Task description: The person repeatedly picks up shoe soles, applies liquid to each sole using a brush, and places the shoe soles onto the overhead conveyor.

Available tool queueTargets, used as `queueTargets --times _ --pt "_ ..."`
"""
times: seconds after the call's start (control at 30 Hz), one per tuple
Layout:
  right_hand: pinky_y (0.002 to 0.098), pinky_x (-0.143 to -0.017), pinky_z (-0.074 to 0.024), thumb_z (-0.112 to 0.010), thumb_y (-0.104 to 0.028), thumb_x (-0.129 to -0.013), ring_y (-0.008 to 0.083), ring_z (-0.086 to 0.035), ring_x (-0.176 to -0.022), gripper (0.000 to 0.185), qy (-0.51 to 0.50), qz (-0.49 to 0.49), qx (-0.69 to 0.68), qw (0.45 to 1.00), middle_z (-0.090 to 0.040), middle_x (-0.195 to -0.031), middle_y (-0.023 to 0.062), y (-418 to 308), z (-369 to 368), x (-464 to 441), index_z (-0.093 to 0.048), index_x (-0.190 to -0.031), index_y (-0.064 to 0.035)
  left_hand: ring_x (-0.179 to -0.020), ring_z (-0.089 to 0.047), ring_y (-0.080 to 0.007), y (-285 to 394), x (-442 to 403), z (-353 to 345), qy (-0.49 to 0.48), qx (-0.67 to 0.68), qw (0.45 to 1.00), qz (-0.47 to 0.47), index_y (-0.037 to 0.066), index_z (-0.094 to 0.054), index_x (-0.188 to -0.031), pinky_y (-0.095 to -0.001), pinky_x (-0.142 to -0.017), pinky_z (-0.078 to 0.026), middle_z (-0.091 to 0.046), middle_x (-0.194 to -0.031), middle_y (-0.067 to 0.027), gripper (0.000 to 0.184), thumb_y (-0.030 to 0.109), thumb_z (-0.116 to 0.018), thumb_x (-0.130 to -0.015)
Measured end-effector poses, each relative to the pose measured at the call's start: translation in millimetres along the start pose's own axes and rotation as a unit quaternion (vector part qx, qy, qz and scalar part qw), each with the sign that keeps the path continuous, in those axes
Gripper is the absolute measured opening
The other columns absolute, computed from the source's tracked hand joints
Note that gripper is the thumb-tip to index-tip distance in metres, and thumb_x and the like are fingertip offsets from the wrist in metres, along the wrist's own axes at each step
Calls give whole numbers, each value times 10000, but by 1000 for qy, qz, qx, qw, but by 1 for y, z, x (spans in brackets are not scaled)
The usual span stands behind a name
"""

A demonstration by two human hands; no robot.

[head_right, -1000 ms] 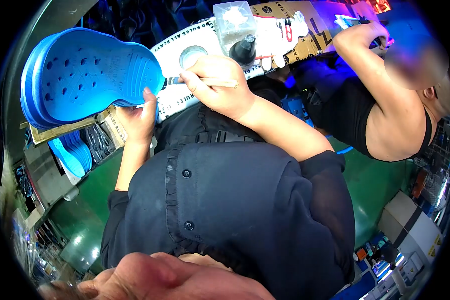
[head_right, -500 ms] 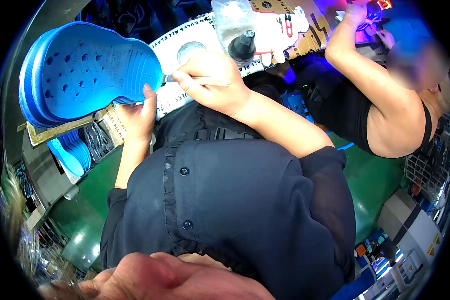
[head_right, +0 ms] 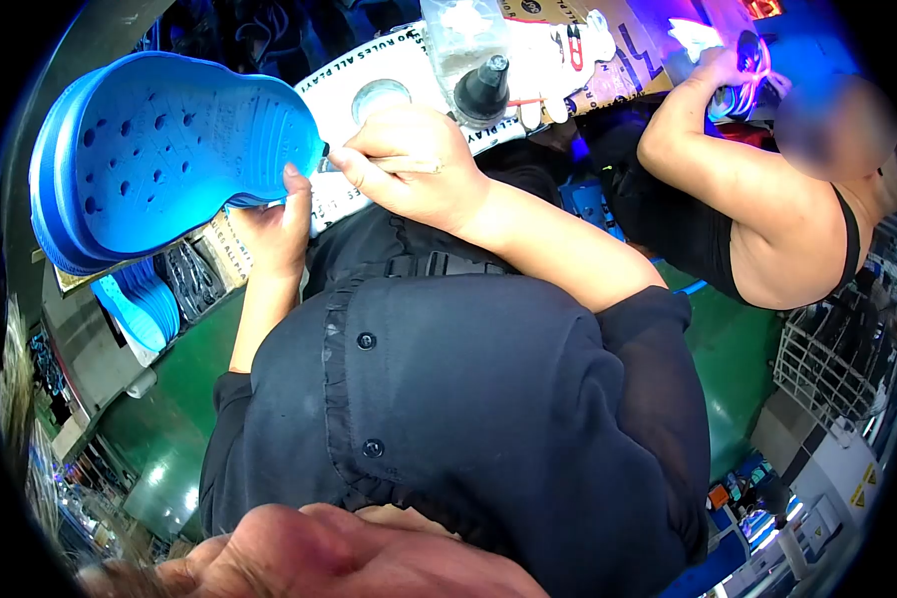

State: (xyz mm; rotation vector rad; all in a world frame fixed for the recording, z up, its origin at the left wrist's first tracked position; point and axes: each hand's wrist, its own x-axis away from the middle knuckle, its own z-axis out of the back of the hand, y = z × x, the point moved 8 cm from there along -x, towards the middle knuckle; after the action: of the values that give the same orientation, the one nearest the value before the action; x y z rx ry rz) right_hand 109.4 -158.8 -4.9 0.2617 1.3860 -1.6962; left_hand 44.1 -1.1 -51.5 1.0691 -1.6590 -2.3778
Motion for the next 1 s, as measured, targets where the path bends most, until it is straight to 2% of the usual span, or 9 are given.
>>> queueTargets --times 0.23,0.4,0.5,0.57,0.67,0.8,0.87,0.9,1.0 --pt "305 -473 -408 -628 -128 -775 206 -542 -503 149 10 -37 0 999 -576 -584 68 7 5 1 -633 -668 -26 -783 -583 -200 3 -1 1 9 -21 999 -37 -28 -565 -937 -295 -734 -460 -597 -895 -109 237 -39 -606 -704" --pt "298 -470 -414 -630 -127 -773 201 -551 -503 141 23 -18 7 1000 -579 -583 65 2 5 -4 -635 -666 -35 -759 -599 -260 5 -2 -5 -43 -139 988 -55 -20 -586 -938 -337 -707 -474 -615 -877 -136 228 61 -603 -726" --pt "292 -468 -421 -635 -132 -770 193 -561 -508 133 -14 -29 37 999 -583 -586 63 3 2 -3 -639 -676 -39 -771 -601 -287 8 -3 -4 -52 -143 987 -46 2 -596 -970 -360 -687 -474 -616 -880 -144 250 121 -594 -750" --pt "304 -536 -411 -595 -105 -800 216 -546 -568 123 -21 -45 39 998 -590 -647 81 1 3 0 -627 -731 -9 -775 -601 -296 7 -2 -3 -47 -162 985 -32 13 -600 -978 -368 -681 -474 -616 -883 -147 255 135 -592 -754" --pt "297 -545 -423 -591 -92 -801 208 -560 -582 120 -31 -70 37 996 -596 -647 86 5 9 -2 -630 -728 -4 -785 -601 -320 5 -3 -8 -56 -190 980 -2 31 -604 -993 -390 -681 -474 -617 -899 -153 269 172 -589 -764" --pt "285 -564 -437 -583 -90 -808 200 -577 -604 134 -27 -85 34 995 -603 -651 89 20 24 0 -634 -730 6 -782 -605 -307 8 -11 -17 -55 -218 974 -39 -2 -592 -987 -380 -701 -478 -618 -905 -154 281 147 -608 -750" --pt "276 -580 -447 -564 -86 -823 195 -589 -623 150 12 -57 29 998 -611 -662 89 22 36 2 -640 -739 13 -780 -603 -261 5 -12 -16 -7 -143 988 -50 -34 -581 -970 -343 -733 -472 -617 -876 -147 266 86 -624 -738" --pt "273 -579 -448 -535 -81 -839 184 -584 -616 170 17 -63 53 996 -603 -648 85 26 42 4 -642 -756 23 -834 -582 -220 -8 -11 -16 -11 -87 995 43 -48 -540 -1018 -307 -790 -450 -601 -913 -138 316 55 -634 -734" --pt "256 -564 -440 -506 -76 -850 156 -574 -606 189 25 -130 46 990 -594 -635 80 51 63 19 -645 -771 24 -889 -562 -207 -4 -16 -28 4 14 994 106 -37 -476 -1095 -295 -826 -431 -575 -979 -138 400 70 -635 -744"
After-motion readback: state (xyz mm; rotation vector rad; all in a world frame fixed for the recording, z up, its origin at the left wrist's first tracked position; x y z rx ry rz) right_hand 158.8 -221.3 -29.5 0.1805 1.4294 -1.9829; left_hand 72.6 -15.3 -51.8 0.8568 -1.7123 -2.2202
